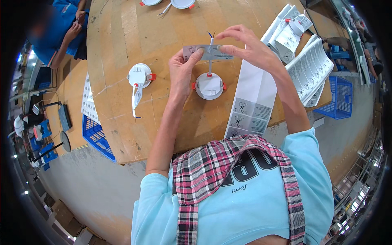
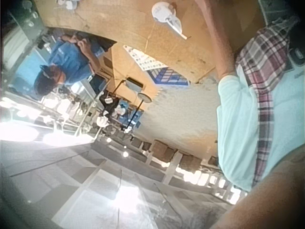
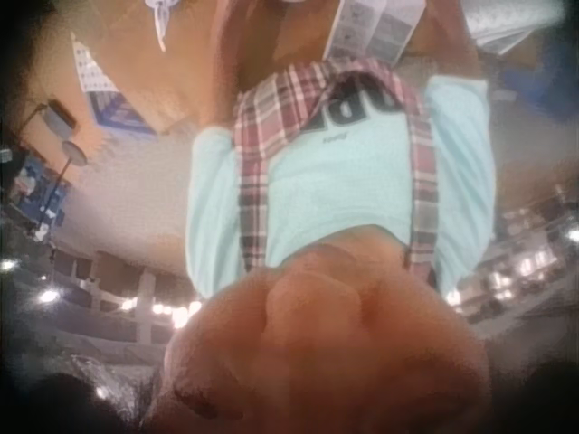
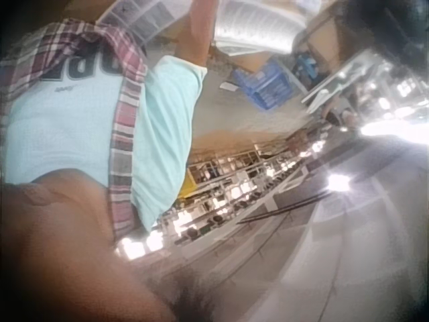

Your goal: Applying stickers and labels to LED light fixture components.

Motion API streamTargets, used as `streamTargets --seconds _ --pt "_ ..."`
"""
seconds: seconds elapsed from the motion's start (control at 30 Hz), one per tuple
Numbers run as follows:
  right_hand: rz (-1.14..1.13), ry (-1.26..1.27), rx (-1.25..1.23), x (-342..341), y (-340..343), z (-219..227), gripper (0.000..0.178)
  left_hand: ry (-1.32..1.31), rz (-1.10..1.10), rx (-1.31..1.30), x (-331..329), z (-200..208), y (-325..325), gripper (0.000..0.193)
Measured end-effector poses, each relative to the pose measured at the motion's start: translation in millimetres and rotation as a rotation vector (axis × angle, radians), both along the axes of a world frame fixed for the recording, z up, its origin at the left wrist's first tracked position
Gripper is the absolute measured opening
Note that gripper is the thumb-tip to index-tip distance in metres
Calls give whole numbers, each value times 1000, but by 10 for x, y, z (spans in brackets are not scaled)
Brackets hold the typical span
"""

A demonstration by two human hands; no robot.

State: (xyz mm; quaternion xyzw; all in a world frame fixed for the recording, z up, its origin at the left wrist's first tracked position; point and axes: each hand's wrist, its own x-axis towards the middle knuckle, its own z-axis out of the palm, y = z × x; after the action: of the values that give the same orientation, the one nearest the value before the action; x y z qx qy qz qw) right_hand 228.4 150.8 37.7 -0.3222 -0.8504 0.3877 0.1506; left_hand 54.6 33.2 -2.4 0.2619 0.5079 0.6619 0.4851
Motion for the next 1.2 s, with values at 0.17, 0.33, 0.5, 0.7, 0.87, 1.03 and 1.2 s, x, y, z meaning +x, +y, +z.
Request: streamTargets --seconds 0.17,0.33,0.5,0.7,0.87,1.03,1.2 --pt "-24 9 170 -144 -56 68 33 0 -47 0 -5 -9 8 18" --pt "-89 104 -95 -260 -111 53 32 -36 -80 16 50 -20 26 27" --pt "-125 136 -125 -255 -103 5 33 -29 -3 -52 74 -37 -25 67" --pt "-200 190 -141 -249 -135 -70 33 187 -122 -50 200 -52 -153 79" --pt "-286 267 -378 -254 -190 -47 34 351 -88 -92 222 -46 -184 63" --pt "-338 338 -584 -261 -163 -150 33 318 -111 -100 214 -7 -194 58" --pt "-223 244 -342 -285 -151 -17 32 34 -153 -169 135 96 -137 38"
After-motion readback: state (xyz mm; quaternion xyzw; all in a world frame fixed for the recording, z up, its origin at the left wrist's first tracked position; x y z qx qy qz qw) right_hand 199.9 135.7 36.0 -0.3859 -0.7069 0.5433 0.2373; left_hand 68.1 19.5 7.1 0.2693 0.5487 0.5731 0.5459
